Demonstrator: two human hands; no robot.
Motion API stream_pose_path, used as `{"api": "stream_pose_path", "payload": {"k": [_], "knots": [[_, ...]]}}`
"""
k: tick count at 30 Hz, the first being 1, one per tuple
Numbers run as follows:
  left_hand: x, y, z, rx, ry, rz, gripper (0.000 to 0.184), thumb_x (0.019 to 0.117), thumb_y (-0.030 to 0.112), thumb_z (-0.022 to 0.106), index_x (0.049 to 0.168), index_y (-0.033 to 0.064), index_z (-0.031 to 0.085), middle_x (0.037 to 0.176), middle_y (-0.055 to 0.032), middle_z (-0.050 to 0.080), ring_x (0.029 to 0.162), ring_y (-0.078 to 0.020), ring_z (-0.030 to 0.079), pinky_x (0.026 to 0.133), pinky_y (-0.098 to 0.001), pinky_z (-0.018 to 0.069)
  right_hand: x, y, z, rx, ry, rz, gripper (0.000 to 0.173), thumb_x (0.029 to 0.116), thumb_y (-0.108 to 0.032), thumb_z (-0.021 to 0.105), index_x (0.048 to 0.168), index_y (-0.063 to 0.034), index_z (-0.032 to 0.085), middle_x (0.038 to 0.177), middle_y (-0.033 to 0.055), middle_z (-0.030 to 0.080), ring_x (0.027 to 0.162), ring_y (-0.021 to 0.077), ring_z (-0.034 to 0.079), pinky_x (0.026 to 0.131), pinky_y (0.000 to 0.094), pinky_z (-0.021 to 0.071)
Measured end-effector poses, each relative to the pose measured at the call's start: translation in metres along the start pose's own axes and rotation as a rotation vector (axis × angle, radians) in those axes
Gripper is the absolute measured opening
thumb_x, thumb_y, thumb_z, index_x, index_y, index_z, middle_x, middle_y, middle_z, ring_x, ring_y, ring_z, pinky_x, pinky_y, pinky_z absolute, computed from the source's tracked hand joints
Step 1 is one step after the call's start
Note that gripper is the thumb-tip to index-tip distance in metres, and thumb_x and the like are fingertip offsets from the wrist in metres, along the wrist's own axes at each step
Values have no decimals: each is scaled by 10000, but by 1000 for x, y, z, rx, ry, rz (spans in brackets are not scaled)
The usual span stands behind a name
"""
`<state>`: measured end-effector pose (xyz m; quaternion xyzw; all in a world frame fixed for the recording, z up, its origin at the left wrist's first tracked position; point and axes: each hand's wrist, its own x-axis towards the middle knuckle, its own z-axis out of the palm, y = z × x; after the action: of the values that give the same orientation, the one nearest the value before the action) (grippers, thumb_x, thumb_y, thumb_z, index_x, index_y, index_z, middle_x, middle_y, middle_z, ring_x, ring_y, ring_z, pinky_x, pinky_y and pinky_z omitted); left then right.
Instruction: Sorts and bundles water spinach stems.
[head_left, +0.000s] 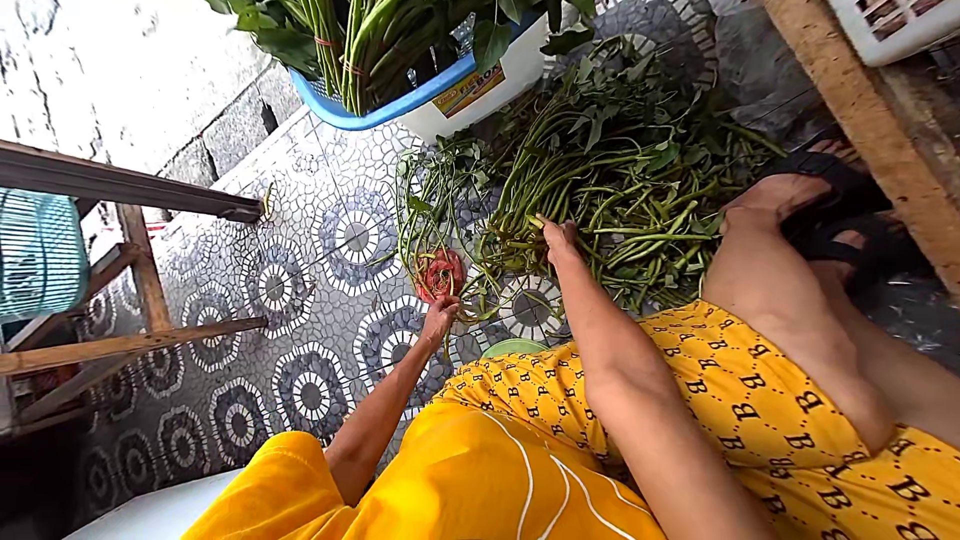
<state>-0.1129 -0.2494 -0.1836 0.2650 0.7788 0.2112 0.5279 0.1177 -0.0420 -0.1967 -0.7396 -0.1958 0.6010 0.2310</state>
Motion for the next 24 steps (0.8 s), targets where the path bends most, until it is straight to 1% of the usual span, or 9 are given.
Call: {"api": "stream_pose_path", "payload": {"k": [2,4,8,10,15,17,20,22,24], "knots": [[10,7,9,-75,30,-136,342,1040,71,445,1345,-31,560,1204,-187,623,904,-200,616,777,-354,533,-8,-10,-3,-227,140,-115,705,995,-362,661,1505,47,398,1501,295,460,1417,420,439,1144,550,391],[10,6,13,-153,60,-218,311,1074,100,398,1292,-30,578,1063,-148,625,810,-183,592,732,-343,523,-22,-26,-8,-424,219,-309,480,1019,-246,576,1420,15,533,1448,283,509,1371,436,472,1105,545,417],[-11,15,9,-142,189,142,292,1023,26,407,941,-34,681,719,-26,638,579,-60,523,587,-234,453,-50,-53,18,-521,-189,-694,292,1028,-144,550,1235,39,643,1139,259,699,1083,413,684,956,572,527],[-28,28,5,-105,180,287,266,998,22,438,887,3,679,654,41,600,533,-14,479,564,-202,433,-71,-53,43,-659,-508,-647,306,1033,-188,573,1203,49,666,1131,264,696,1072,409,681,973,586,511],[-57,64,4,42,116,590,246,949,79,464,887,14,693,806,21,644,678,-15,554,668,-226,484,-119,-23,67,-1033,-1031,-70,697,1076,-573,401,1332,46,589,1266,246,642,1106,360,645,964,551,492],[-61,70,5,63,121,698,244,948,99,477,905,15,702,918,-30,675,795,-63,628,736,-267,540,-118,-18,66,-862,-1144,-25,598,1087,-485,447,1301,53,596,1210,236,636,1063,321,631,932,525,500],[-61,68,10,354,198,923,259,926,205,602,993,7,755,1171,-207,638,1037,-265,639,897,-412,543,-109,-15,79,-551,-1222,-67,233,1048,-245,560,1118,-31,621,869,44,597,724,114,578,673,318,522],[-59,64,16,517,264,1003,263,940,259,668,1050,39,763,1184,-230,665,1134,-394,621,1039,-583,430,-118,-23,82,-367,-1136,-81,197,1063,-191,526,1138,-37,622,877,19,656,687,58,582,614,242,480],[-53,53,20,585,315,1038,201,938,177,681,1052,28,752,1111,-191,719,1099,-400,663,1066,-613,407,-125,-39,82,-52,-973,-73,256,1108,-158,424,1236,9,571,990,67,696,792,86,649,702,257,533]]}}
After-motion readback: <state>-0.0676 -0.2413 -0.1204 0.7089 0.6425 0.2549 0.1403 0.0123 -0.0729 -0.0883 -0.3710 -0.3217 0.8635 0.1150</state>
